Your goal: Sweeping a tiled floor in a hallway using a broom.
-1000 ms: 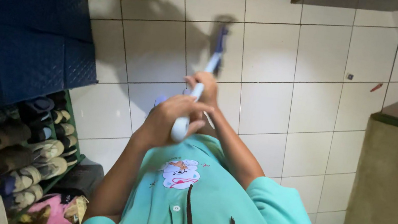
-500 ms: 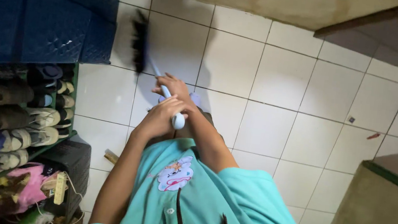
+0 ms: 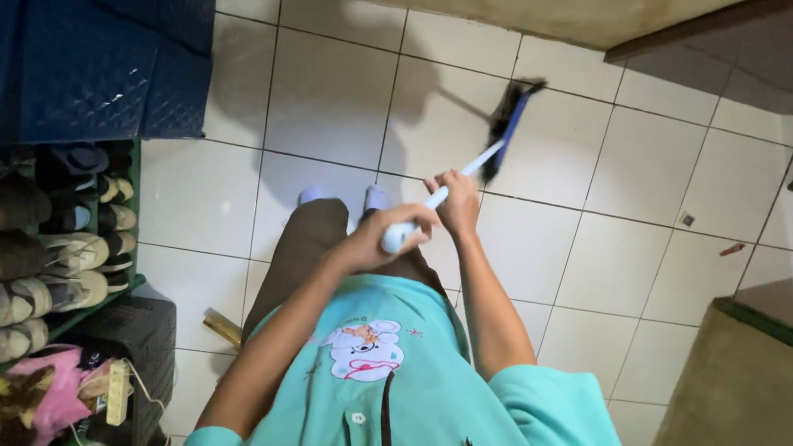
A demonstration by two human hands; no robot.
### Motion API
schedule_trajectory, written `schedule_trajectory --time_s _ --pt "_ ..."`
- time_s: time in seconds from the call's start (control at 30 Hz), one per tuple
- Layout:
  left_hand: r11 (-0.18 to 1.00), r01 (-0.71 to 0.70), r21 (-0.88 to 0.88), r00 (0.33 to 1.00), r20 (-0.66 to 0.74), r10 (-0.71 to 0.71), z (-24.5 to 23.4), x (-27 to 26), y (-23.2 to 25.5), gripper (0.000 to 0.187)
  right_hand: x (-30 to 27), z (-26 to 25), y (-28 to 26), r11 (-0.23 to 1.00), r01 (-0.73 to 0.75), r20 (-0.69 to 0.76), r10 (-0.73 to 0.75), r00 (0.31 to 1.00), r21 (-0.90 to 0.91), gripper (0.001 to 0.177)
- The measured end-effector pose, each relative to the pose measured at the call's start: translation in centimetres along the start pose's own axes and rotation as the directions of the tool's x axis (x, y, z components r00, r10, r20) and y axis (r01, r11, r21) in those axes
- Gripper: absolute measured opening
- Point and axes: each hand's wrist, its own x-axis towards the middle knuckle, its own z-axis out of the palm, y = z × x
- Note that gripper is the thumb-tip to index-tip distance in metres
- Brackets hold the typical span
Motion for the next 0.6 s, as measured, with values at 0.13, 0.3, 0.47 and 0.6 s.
schedule_trajectory --time_s 0.13,0.3,0.47,0.6 --pt "0.999 0.029 -0.041 0.994 -0.103 -0.033 -3.4 0.0 6.5 0.029 2.7 -0.9 -4.3 0.999 0.036 -0.058 -0.034 0.998 0.018 0.025" --pt "0.917 -0.166 0.361 0.963 -0.140 0.230 -8.2 -0.9 17.4 0.031 5.9 2.2 -13.1 0.955 0.180 -0.210 -0.130 0.969 0.238 0.029" --pt "0.843 -0.252 0.476 0.944 -0.070 0.322 -8.9 -0.8 15.3 0.029 7.3 5.7 -21.1 0.817 0.147 -0.019 -0.165 0.986 0.558 0.028" --pt "0.836 -0.121 0.535 0.988 -0.015 0.153 -9.8 -1.4 7.5 0.035 5.8 18.1 -17.9 0.495 0.106 0.011 -0.227 0.974 0.863 0.034"
